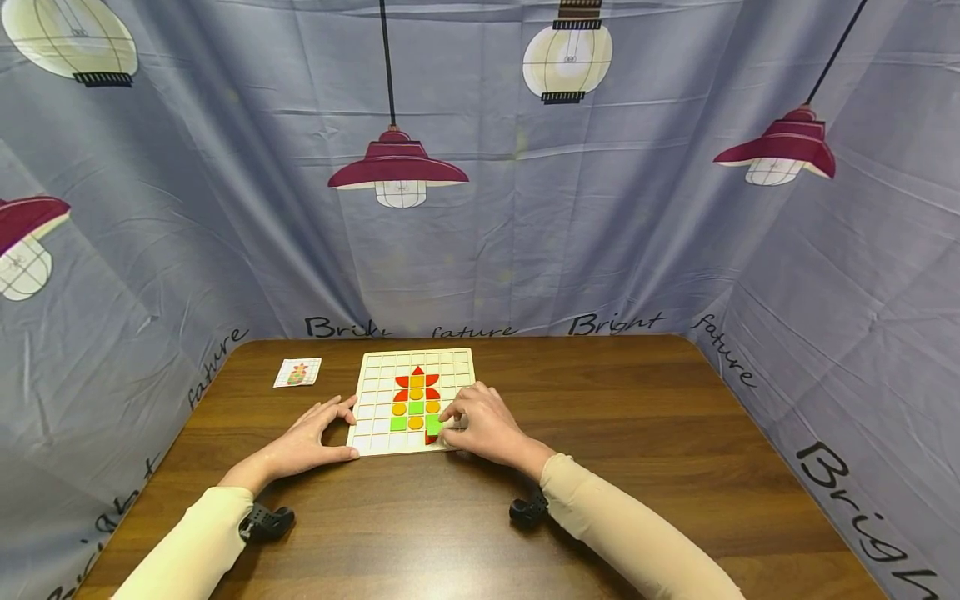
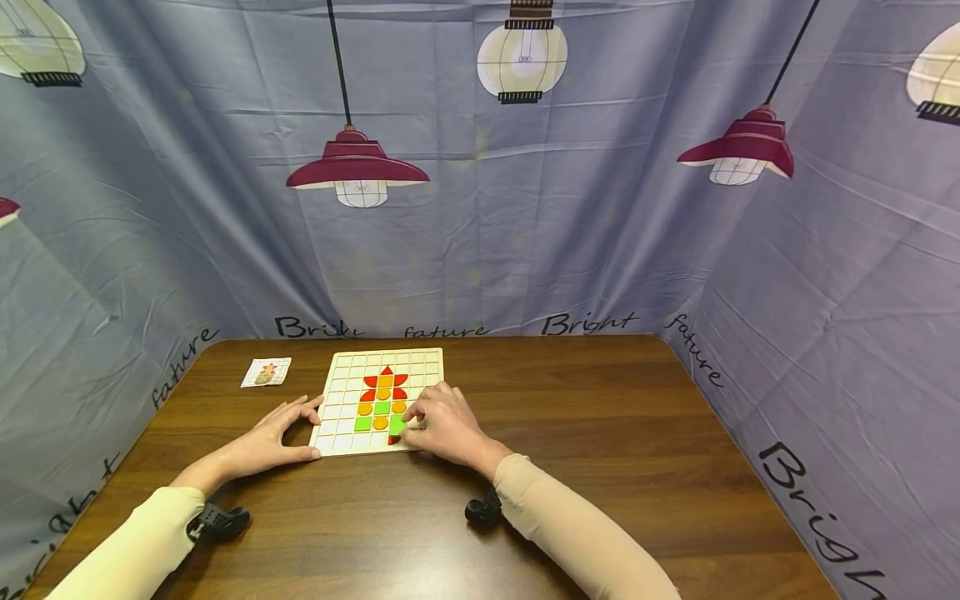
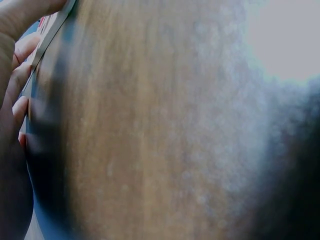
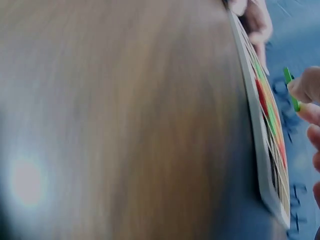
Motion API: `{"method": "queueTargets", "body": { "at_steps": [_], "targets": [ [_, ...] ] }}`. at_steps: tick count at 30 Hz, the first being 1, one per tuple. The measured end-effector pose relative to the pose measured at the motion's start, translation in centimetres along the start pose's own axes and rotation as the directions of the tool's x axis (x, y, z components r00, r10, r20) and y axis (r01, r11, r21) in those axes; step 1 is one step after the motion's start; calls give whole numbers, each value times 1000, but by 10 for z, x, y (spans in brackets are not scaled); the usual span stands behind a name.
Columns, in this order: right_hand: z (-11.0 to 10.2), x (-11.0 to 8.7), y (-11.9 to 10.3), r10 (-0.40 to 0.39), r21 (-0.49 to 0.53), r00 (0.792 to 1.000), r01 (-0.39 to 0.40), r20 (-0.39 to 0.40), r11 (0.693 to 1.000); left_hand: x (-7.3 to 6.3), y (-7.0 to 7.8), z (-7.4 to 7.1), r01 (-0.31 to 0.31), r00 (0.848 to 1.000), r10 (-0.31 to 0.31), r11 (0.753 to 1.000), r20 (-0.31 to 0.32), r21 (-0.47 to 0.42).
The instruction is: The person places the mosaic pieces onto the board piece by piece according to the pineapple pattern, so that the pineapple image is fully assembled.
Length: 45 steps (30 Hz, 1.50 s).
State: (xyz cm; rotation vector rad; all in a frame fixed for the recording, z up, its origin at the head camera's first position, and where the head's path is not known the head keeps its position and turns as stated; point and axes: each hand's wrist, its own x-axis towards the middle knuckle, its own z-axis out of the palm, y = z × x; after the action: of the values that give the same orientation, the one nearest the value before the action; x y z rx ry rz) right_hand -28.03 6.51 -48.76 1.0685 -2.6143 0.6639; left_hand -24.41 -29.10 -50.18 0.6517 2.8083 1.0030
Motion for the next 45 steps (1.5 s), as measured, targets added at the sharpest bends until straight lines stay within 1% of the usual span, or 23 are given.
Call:
{"method": "queueTargets", "body": {
  "at_steps": [4, 8, 13, 25, 30, 33, 37, 41, 45],
  "targets": [
    [13, 8, -16, -3, -35, 1000, 4, 21, 999, 0, 0, 0, -4, 1000, 4, 1000, -5, -2],
    [21, 11, -23, 7, -75, 999, -4, 35, 997, 1, 0, 1, -7, 1000, 7, 1000, -9, 0],
    [25, 12, -25, 14, -88, 999, -11, 33, 996, 0, 0, 0, -7, 1000, 7, 1000, -8, 0],
    [27, 13, -26, 15, -75, 1000, -14, 24, 997, 0, -1, 1, -14, 1000, 14, 1000, -13, 2],
    [28, 16, -25, 23, -84, 999, -20, 34, 996, 0, -1, 1, -10, 1000, 10, 1000, -11, 6],
    [22, 16, -23, 36, -69, 998, -33, 42, 997, 1, 0, 0, -10, 1000, 10, 1000, -8, 3],
    [4, 14, -14, 62, -34, 997, -61, 38, 998, 1, 1, -1, -6, 1000, 6, 1000, -4, 0],
    [-19, 8, 3, 79, -12, 997, -79, 25, 997, 0, 3, -1, -3, 1000, 3, 1000, -3, -3],
    [-39, -6, 26, 86, 39, 996, -87, 20, 995, -1, 3, -2, -1, 1000, 1, 1000, 3, -4]
  ]
}}
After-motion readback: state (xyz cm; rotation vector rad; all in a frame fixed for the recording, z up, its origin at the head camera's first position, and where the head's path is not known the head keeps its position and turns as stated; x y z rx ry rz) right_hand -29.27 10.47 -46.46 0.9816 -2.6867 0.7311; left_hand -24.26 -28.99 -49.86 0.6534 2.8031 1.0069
